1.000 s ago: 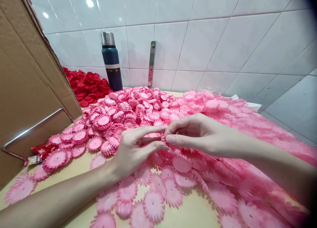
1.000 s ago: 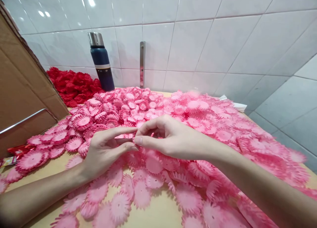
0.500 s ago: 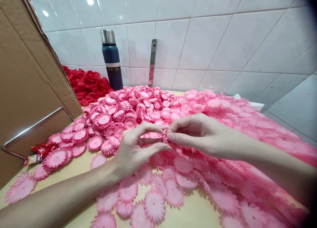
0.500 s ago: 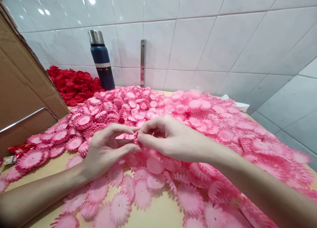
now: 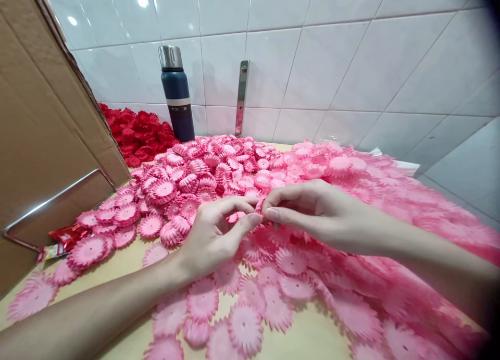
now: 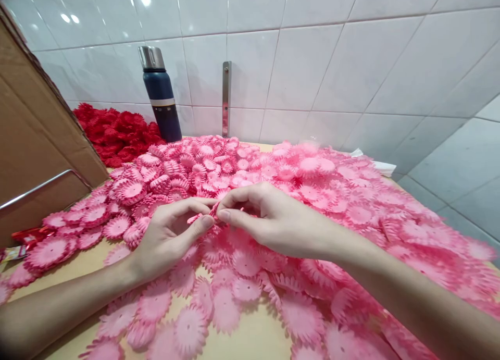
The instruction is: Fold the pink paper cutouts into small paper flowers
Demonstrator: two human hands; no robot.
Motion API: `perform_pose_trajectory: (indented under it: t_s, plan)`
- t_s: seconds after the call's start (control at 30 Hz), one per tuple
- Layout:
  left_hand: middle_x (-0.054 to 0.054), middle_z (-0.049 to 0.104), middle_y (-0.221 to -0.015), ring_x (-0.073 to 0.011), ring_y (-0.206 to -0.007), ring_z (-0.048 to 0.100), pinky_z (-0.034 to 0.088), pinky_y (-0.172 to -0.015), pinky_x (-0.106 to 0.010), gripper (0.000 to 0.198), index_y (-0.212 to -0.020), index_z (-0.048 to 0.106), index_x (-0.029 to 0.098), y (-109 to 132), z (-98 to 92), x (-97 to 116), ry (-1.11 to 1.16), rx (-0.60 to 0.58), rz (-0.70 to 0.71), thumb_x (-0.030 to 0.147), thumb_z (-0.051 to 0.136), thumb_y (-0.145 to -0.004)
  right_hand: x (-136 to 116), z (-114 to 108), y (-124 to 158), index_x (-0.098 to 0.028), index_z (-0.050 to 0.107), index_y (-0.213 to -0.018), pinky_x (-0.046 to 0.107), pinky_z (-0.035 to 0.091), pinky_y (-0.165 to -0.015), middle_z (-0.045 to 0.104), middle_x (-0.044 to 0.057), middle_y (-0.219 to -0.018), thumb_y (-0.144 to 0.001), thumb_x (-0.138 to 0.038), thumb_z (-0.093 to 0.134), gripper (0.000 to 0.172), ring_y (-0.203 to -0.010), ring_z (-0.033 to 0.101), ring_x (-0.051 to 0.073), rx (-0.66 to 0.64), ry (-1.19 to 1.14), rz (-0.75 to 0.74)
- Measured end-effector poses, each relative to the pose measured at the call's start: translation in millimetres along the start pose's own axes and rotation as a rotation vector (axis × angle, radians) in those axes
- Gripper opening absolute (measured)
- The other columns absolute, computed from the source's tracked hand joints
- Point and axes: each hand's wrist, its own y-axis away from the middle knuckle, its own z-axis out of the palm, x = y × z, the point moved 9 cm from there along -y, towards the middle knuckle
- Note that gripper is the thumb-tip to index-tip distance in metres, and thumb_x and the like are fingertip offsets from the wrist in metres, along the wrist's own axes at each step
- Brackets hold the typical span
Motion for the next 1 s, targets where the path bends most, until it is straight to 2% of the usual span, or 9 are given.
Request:
perform_pose_trajectory:
  t_s: [0.2, 0.5, 0.83, 1.0]
  plan:
    - [-0.013, 0.07, -0.11, -0.0208, -0.092, 0.068, 0.054, -0.083, -0.032, 0.012, -0.083, 0.066, 0.014, 0.1, 2.5, 0.2, -0.006, -0.021, -0.01, 0.021, 0.058, -0.088, -1.6, -0.9, 1.3, -0.019, 0.066, -0.084, 0.025, 0.04, -0.058, 0.062, 0.0, -0.076, -0.088, -0.027, 0.058, 0.012, -0.068, 0.054, 0.013, 0.004, 0.046, -0.007]
    - [-0.01, 0.073, -0.099, -0.0203, -0.09, 0.068, 0.054, -0.08, -0.029, 0.01, -0.083, 0.067, 0.014, 0.5, -2.4, 6.2, -0.115, 0.032, 0.037, 0.015, 0.058, -0.085, -2.6, -1.5, 1.9, -0.019, 0.062, -0.082, 0.024, 0.039, -0.056, 0.059, -0.001, -0.073, -0.09, -0.028, 0.054, 0.014, -0.064, 0.051, 0.012, 0.007, 0.094, 0.014]
    - [-0.01, 0.073, -0.092, -0.0197, -0.083, 0.069, 0.056, -0.078, -0.031, 0.011, -0.08, 0.069, 0.014, -1.4, 0.3, 6.0, -0.094, 0.008, 0.038, 0.016, 0.059, -0.084, -6.2, 1.3, -0.9, -0.019, 0.062, -0.081, 0.024, 0.038, -0.055, 0.059, -0.001, -0.072, -0.092, -0.024, 0.052, 0.016, -0.062, 0.05, 0.011, 0.035, 0.139, -0.077]
    - [-0.011, 0.074, -0.093, -0.0216, -0.087, 0.07, 0.057, -0.078, -0.032, 0.011, -0.08, 0.071, 0.014, -1.2, -2.6, 5.6, -0.143, 0.046, 0.065, 0.012, 0.06, -0.081, -12.9, 1.0, 1.2, -0.02, 0.062, -0.082, 0.024, 0.038, -0.055, 0.06, -0.001, -0.071, -0.091, -0.021, 0.05, 0.015, -0.061, 0.051, 0.011, 0.063, 0.219, -0.109]
